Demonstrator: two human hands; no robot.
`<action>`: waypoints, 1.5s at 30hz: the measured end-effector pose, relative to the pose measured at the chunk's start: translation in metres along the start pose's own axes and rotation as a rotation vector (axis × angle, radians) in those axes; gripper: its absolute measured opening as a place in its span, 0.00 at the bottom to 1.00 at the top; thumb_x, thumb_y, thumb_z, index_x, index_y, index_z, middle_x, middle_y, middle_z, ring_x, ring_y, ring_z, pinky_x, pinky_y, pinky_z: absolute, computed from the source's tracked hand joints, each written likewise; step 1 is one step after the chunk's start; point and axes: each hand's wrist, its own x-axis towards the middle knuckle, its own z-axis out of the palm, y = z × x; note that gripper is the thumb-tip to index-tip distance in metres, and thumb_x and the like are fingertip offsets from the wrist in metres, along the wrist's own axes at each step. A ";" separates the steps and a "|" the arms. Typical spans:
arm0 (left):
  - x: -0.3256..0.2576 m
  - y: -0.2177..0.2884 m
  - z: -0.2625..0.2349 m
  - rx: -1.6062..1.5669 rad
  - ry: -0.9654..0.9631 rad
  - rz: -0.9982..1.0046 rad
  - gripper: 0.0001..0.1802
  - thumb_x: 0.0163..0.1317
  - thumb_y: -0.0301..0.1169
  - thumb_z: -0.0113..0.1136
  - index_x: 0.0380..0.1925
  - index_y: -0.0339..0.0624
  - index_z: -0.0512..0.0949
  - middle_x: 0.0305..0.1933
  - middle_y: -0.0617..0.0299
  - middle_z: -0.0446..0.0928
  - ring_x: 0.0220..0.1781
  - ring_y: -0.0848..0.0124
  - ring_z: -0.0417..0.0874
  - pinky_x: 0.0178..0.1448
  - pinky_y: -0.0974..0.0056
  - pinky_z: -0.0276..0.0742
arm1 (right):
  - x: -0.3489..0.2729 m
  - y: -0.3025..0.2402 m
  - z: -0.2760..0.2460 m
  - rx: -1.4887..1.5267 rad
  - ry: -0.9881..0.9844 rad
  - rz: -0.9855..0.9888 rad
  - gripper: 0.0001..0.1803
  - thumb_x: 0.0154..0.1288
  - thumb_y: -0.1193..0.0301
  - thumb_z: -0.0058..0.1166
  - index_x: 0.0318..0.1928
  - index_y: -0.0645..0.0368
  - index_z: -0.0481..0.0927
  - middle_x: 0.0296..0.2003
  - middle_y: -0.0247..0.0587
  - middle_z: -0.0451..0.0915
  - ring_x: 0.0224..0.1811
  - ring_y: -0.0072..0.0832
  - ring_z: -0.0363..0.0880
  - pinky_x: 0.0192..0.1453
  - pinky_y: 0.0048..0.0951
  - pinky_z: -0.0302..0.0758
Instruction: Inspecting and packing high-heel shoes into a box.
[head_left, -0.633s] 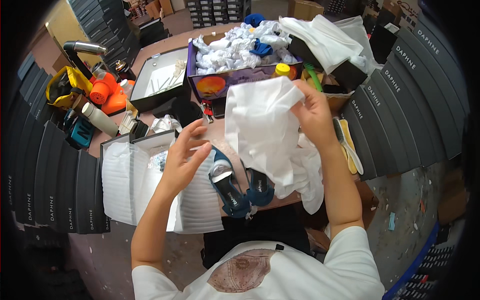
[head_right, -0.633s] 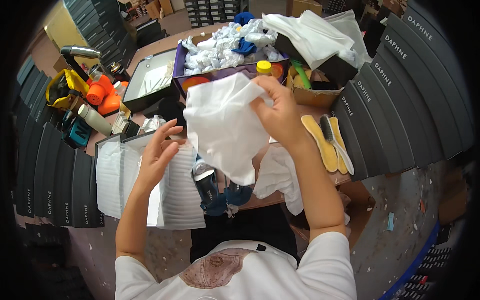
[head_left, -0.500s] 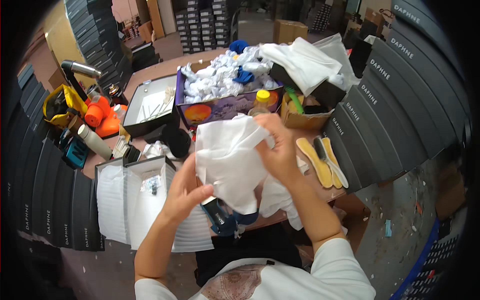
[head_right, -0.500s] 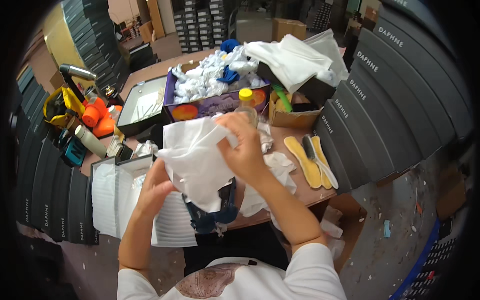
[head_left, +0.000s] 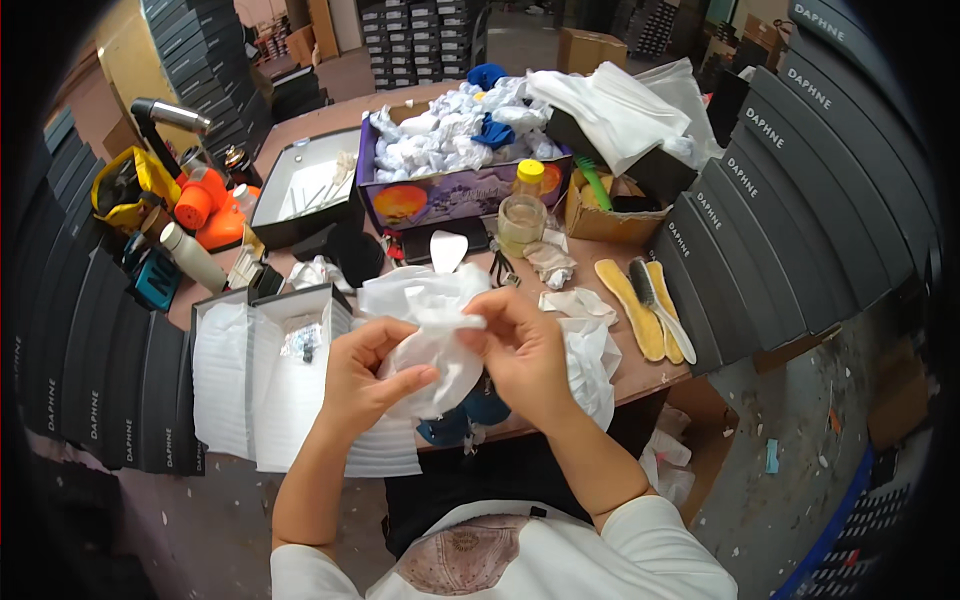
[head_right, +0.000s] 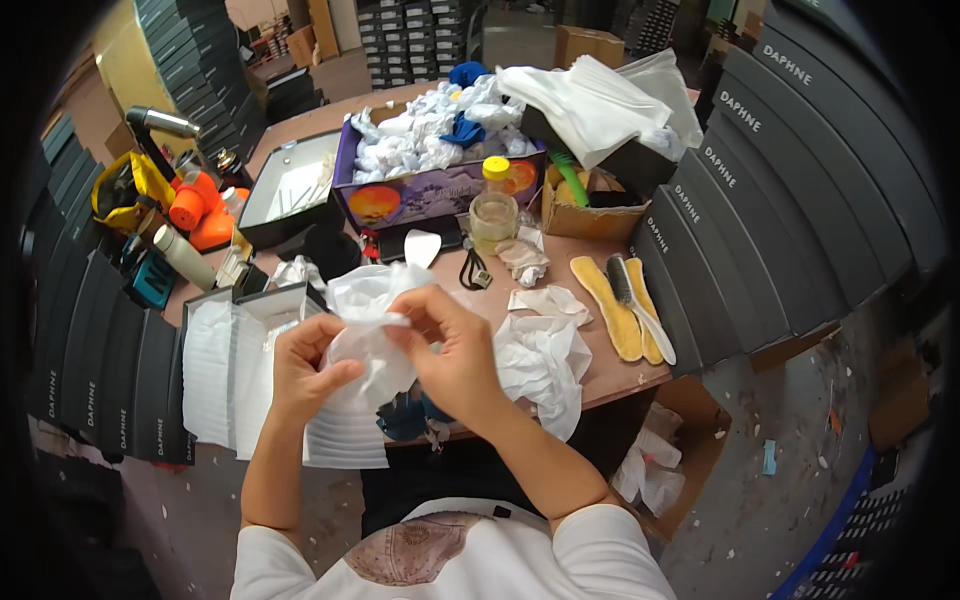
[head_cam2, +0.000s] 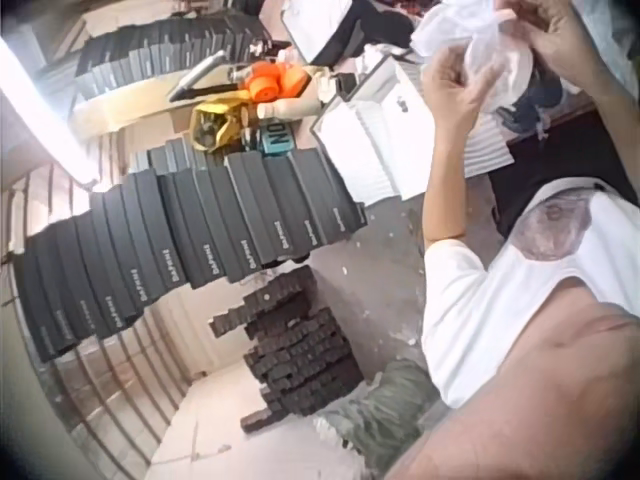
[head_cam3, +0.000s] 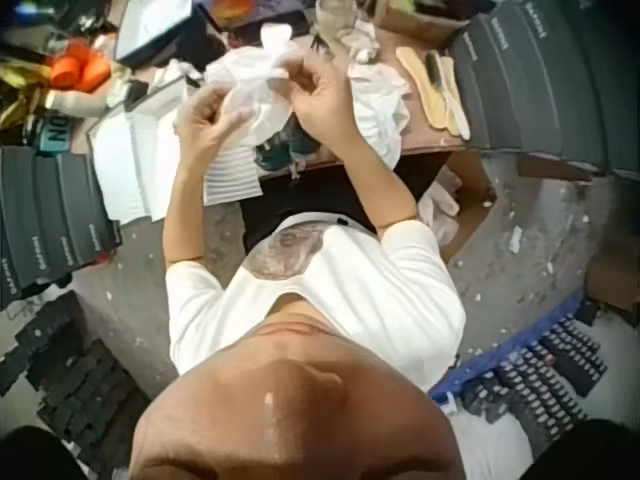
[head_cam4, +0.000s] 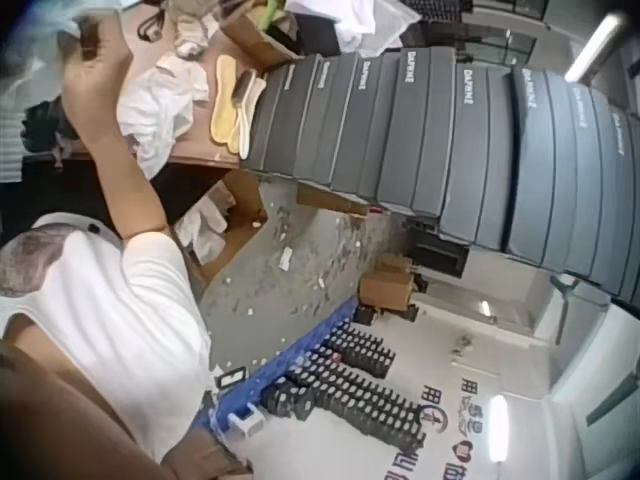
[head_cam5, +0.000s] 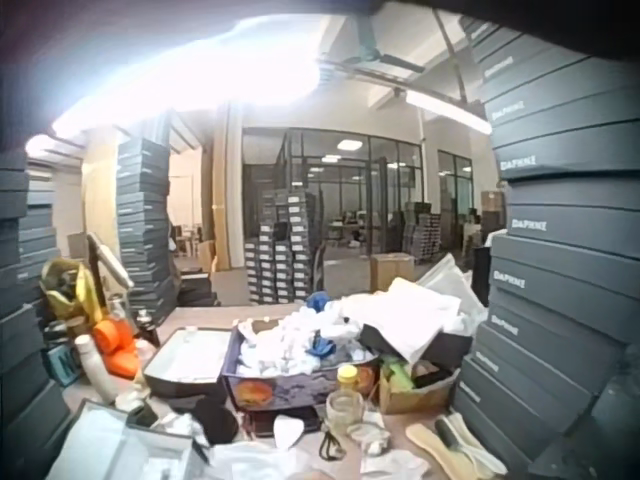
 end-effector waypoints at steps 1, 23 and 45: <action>-0.002 0.002 0.000 0.109 0.002 -0.019 0.13 0.58 0.33 0.65 0.34 0.32 0.78 0.26 0.64 0.80 0.25 0.82 0.73 0.28 0.76 0.66 | -0.003 -0.002 -0.006 -0.022 0.044 0.007 0.07 0.60 0.80 0.56 0.39 0.61 0.76 0.29 0.29 0.77 0.31 0.13 0.75 0.34 0.17 0.72; 0.022 0.010 -0.143 -0.120 0.650 0.373 0.18 0.60 0.22 0.52 0.51 0.31 0.73 0.45 0.51 0.78 0.41 0.68 0.83 0.46 0.66 0.82 | -0.161 0.073 -0.001 -0.725 -0.195 0.052 0.25 0.51 0.73 0.65 0.51 0.62 0.73 0.29 0.37 0.76 0.17 0.21 0.70 0.21 0.22 0.69; 0.002 -0.031 -0.150 0.070 0.596 0.386 0.11 0.58 0.25 0.58 0.42 0.34 0.78 0.40 0.64 0.78 0.41 0.77 0.78 0.48 0.73 0.74 | -0.164 0.127 0.015 -1.095 -0.126 0.340 0.10 0.55 0.64 0.58 0.30 0.59 0.80 0.19 0.44 0.77 0.23 0.43 0.79 0.25 0.41 0.75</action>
